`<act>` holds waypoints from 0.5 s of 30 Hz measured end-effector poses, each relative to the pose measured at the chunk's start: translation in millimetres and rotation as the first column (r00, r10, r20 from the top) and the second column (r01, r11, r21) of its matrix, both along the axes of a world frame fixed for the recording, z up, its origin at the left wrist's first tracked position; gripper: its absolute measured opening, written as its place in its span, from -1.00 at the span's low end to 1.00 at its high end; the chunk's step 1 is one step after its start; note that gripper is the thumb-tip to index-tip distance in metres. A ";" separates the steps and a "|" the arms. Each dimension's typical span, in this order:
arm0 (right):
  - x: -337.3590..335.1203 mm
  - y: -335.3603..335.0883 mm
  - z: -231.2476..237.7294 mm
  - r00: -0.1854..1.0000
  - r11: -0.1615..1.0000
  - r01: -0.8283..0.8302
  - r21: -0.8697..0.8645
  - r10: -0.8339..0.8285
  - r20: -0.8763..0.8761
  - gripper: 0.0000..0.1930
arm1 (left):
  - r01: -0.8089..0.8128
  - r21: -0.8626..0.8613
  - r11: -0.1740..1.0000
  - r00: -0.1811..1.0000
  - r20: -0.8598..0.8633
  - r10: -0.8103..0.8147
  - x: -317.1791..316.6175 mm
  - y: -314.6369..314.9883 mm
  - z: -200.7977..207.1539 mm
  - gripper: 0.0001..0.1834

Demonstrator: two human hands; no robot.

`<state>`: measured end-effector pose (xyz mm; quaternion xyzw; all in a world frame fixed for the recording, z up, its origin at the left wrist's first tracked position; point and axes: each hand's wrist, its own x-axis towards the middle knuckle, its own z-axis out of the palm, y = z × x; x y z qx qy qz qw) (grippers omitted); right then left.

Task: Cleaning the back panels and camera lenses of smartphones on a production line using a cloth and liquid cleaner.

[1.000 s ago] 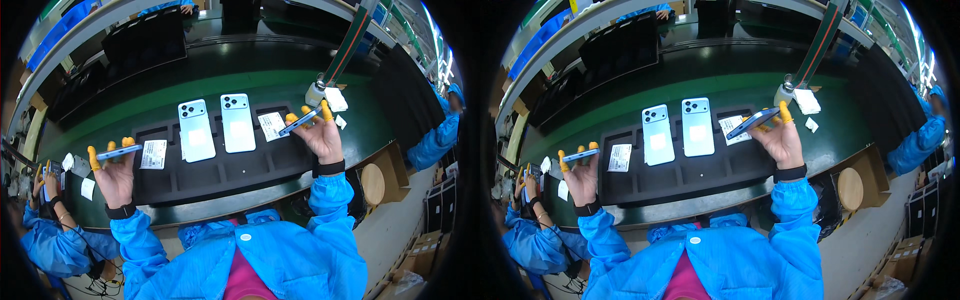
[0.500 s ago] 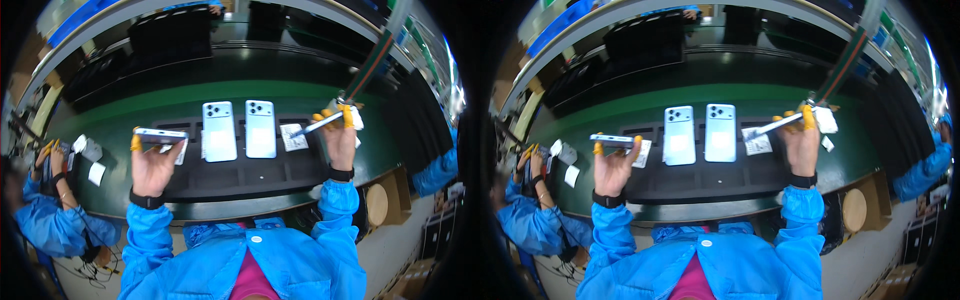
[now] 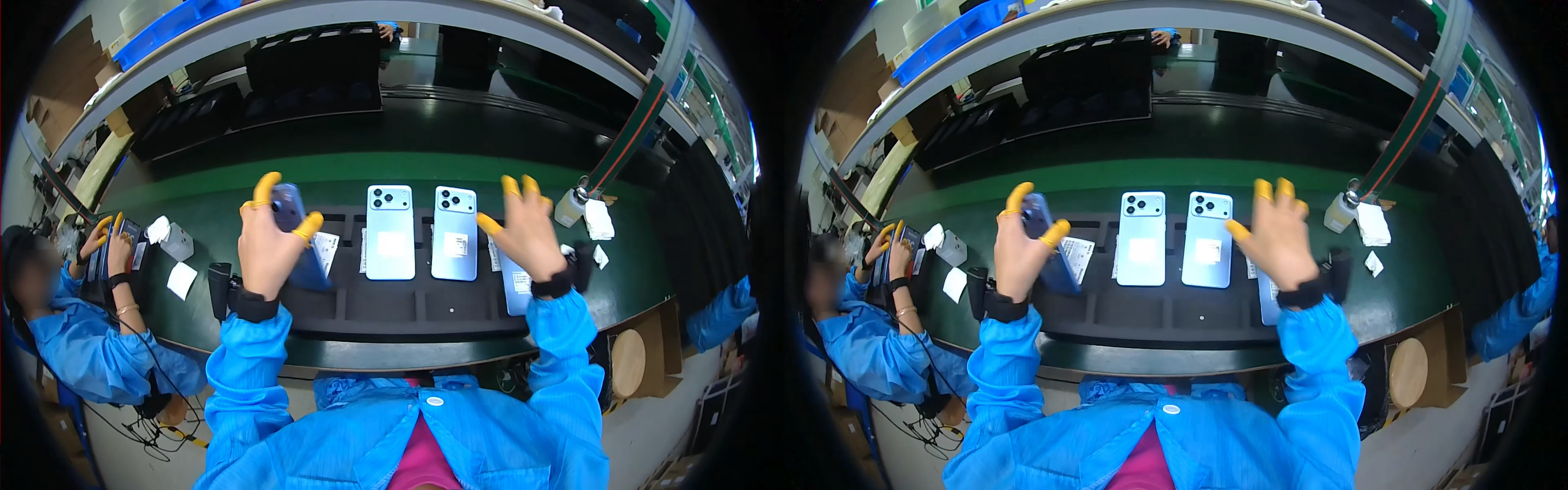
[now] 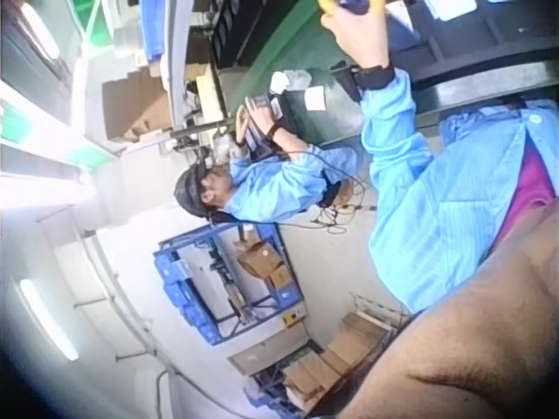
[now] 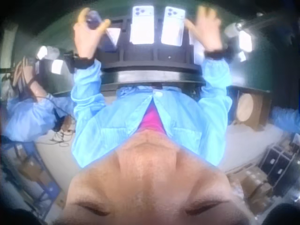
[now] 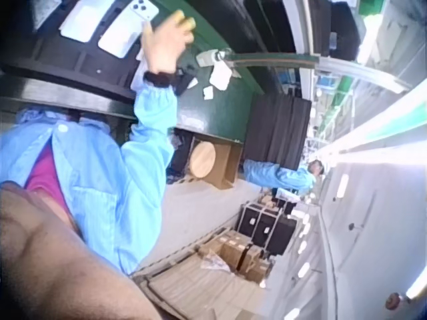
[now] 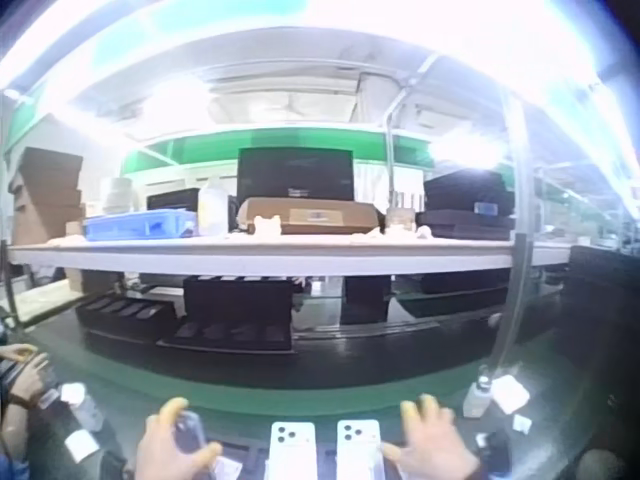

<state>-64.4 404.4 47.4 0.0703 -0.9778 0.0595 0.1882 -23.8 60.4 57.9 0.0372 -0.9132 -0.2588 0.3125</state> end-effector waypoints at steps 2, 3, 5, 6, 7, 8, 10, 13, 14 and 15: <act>-15.9 -35.8 1.5 0.999 0.999 -0.040 -0.007 0.040 -0.006 -0.25 | -0.124 -0.266 0.956 0.950 0.248 0.192 -4.1 16.1 3.1 -0.12; -25.4 -54.3 1.3 0.999 1.000 -0.010 -0.019 0.011 0.053 -0.26 | -0.069 -0.333 0.941 0.918 0.347 0.190 -3.6 19.1 3.7 -0.10; -42.3 -82.7 1.6 0.974 0.998 0.065 0.025 -0.069 0.216 -0.28 | -0.003 -0.495 0.869 0.893 0.390 0.226 -7.9 14.2 -13.1 -0.04; -48.1 -87.0 3.1 0.939 0.989 0.119 0.085 -0.140 0.315 -0.30 | 0.016 -0.562 0.827 0.914 0.343 0.215 -11.9 16.2 -17.6 -0.03; -50.5 -88.0 3.8 0.908 0.987 0.157 0.034 -0.158 0.387 -0.35 | 0.023 -0.564 0.825 0.917 0.341 0.208 -15.9 19.8 -19.7 -0.03; -50.8 -83.5 0.8 0.908 0.986 0.165 0.032 -0.164 0.386 -0.35 | 0.005 -0.579 0.815 0.953 0.251 0.172 -20.9 27.7 -20.2 -0.04; -49.6 -79.6 -1.5 0.959 0.993 0.101 -0.063 -0.080 0.272 -0.36 | -0.002 -0.513 0.858 0.966 0.222 0.135 -34.9 50.7 -11.5 -0.10; -29.0 -74.7 15.2 0.996 0.966 -0.050 -0.254 0.069 0.063 -0.27 | -0.033 -0.516 0.856 0.962 0.217 0.168 -70.6 89.5 -16.8 -0.06; -20.0 -71.5 18.6 0.982 0.928 -0.178 -0.327 0.145 -0.123 -0.24 | -0.022 -0.551 0.834 0.961 0.218 0.169 -84.4 101.9 -24.4 -0.03; -10.1 -69.9 23.8 0.950 0.878 -0.301 -0.372 0.244 -0.194 -0.21 | -0.024 -0.590 0.807 0.945 0.250 0.212 -96.5 113.3 -34.3 -0.03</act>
